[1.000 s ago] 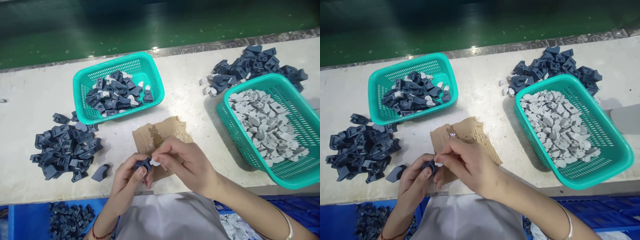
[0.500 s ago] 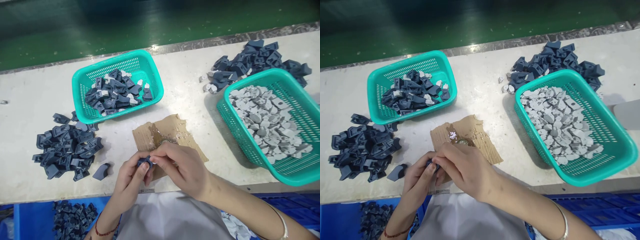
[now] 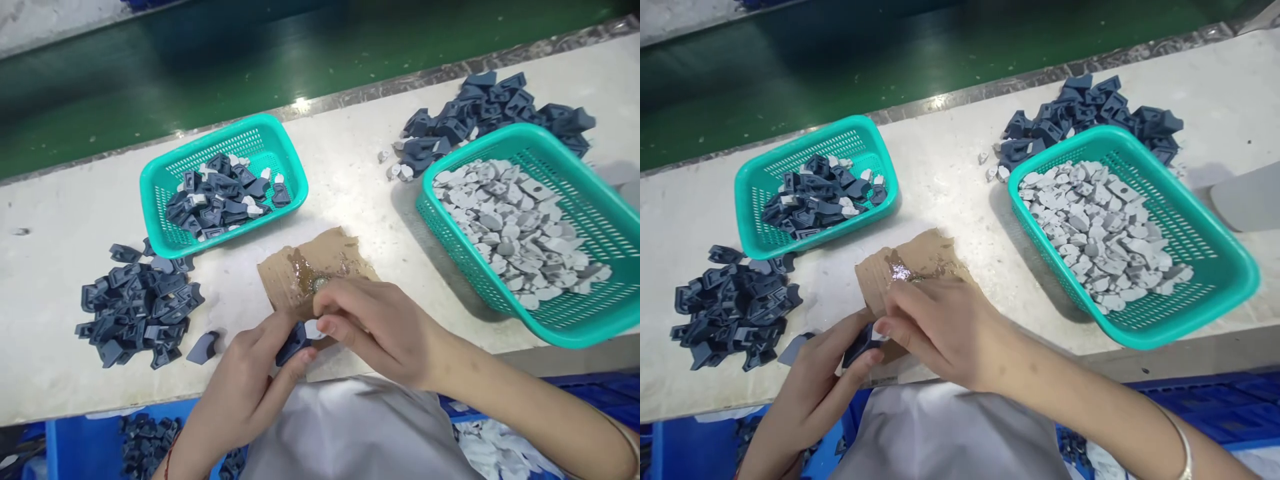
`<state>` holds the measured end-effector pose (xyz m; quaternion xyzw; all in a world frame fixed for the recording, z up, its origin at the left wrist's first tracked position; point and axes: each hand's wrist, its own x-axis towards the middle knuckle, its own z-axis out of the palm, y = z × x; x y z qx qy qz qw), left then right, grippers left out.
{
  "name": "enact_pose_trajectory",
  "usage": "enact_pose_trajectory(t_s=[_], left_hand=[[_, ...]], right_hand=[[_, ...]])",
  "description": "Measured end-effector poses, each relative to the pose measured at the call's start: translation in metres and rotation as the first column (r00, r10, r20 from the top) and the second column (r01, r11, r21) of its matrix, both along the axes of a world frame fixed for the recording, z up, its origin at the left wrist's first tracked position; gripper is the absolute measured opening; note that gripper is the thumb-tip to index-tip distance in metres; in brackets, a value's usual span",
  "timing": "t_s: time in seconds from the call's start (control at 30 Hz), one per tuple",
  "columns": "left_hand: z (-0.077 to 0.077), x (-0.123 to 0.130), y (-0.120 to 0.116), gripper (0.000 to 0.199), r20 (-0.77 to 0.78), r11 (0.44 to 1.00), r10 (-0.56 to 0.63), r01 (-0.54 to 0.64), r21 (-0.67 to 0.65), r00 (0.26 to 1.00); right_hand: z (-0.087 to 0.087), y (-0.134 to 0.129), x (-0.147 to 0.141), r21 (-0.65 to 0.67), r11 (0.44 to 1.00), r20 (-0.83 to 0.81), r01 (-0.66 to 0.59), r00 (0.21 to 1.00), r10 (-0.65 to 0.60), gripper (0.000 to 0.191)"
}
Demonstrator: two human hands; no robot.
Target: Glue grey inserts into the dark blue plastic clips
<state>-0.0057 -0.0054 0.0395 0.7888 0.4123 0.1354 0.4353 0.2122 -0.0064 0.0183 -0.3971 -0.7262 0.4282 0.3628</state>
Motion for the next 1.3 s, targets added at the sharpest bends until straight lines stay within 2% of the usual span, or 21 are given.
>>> enact_pose_trajectory(t_s=[0.07, 0.2, 0.43, 0.53, 0.73, 0.83, 0.9, 0.97, 1.0, 1.03, 1.07, 1.1, 1.13, 1.17, 1.2, 1.3], left_hand=[[0.003, 0.002, 0.002, 0.012, 0.002, 0.998, -0.04, 0.04, -0.045, 0.999], [0.004, 0.009, 0.003, 0.018, 0.015, 0.987, -0.059, 0.06, -0.149, 0.998], [-0.006, 0.024, 0.002, 0.025, 0.041, 0.937, 0.003, 0.012, -0.348, 0.999], [-0.008, 0.03, 0.002, 0.027, 0.054, 0.923, 0.002, 0.019, -0.383, 0.999], [-0.003, 0.043, -0.001, 0.029, 0.04, 0.943, 0.007, 0.007, -0.333, 0.999], [-0.002, 0.047, 0.006, 0.028, 0.035, 0.951, -0.071, 0.078, -0.3, 0.997], [0.0, 0.044, 0.017, 0.024, 0.017, 0.97, -0.116, 0.117, -0.213, 0.993], [0.003, 0.035, 0.033, 0.02, -0.009, 0.998, -0.059, 0.059, -0.001, 0.998], [0.005, 0.03, 0.043, 0.023, -0.026, 0.989, 0.018, -0.014, 0.146, 1.0], [0.007, 0.023, 0.053, 0.027, -0.054, 0.949, 0.118, -0.097, 0.301, 0.992], [0.009, 0.016, 0.065, 0.032, -0.093, 0.88, 0.228, -0.165, 0.445, 0.969], [0.011, 0.009, 0.076, 0.037, -0.154, 0.805, 0.352, -0.215, 0.553, 0.923], [0.012, 0.002, 0.086, 0.043, -0.214, 0.744, 0.438, -0.218, 0.632, 0.873], [0.013, -0.004, 0.094, 0.051, -0.268, 0.716, 0.488, -0.205, 0.668, 0.831], [0.013, -0.01, 0.1, 0.058, -0.312, 0.711, 0.509, -0.187, 0.678, 0.802], [0.011, -0.027, 0.103, 0.062, -0.333, 0.725, 0.493, -0.168, 0.668, 0.804]], right_hand=[[0.002, 0.002, 0.008, 0.095, 0.992, 0.121, -0.085, 0.99, 0.074, 0.03], [0.008, 0.001, 0.02, 0.032, 0.974, 0.238, -0.223, 0.949, 0.209, 0.033], [0.003, -0.002, 0.026, -0.063, 0.977, 0.273, -0.204, 0.938, 0.214, 0.032], [0.004, -0.004, 0.029, -0.065, 0.981, 0.266, -0.182, 0.944, 0.193, 0.031], [0.016, -0.009, 0.039, -0.03, 0.989, 0.366, -0.142, 0.92, 0.143, 0.03], [0.022, -0.012, 0.045, 0.025, 0.992, 0.416, -0.121, 0.904, 0.1, 0.033], [0.028, -0.012, 0.056, 0.052, 0.993, 0.412, -0.103, 0.909, 0.072, 0.033], [0.033, -0.01, 0.075, 0.114, 0.993, 0.423, 0.011, 0.904, -0.058, 0.03], [0.035, -0.008, 0.086, 0.171, 0.978, 0.463, 0.123, 0.866, -0.19, 0.028], [0.036, -0.006, 0.099, 0.241, 0.937, 0.527, 0.252, 0.777, -0.344, 0.026], [0.035, -0.003, 0.111, 0.317, 0.877, 0.598, 0.362, 0.641, -0.481, 0.025], [0.033, -0.001, 0.122, 0.364, 0.824, 0.676, 0.434, 0.486, -0.554, 0.024], [0.03, 0.001, 0.132, 0.384, 0.792, 0.738, 0.474, 0.358, -0.572, 0.025], [0.027, 0.003, 0.14, 0.379, 0.78, 0.788, 0.498, 0.268, -0.554, 0.026], [0.022, 0.004, 0.146, 0.361, 0.783, 0.821, 0.507, 0.225, -0.524, 0.026], [0.011, 0.004, 0.15, 0.402, 0.792, 0.822, 0.459, 0.2, -0.533, 0.024]])
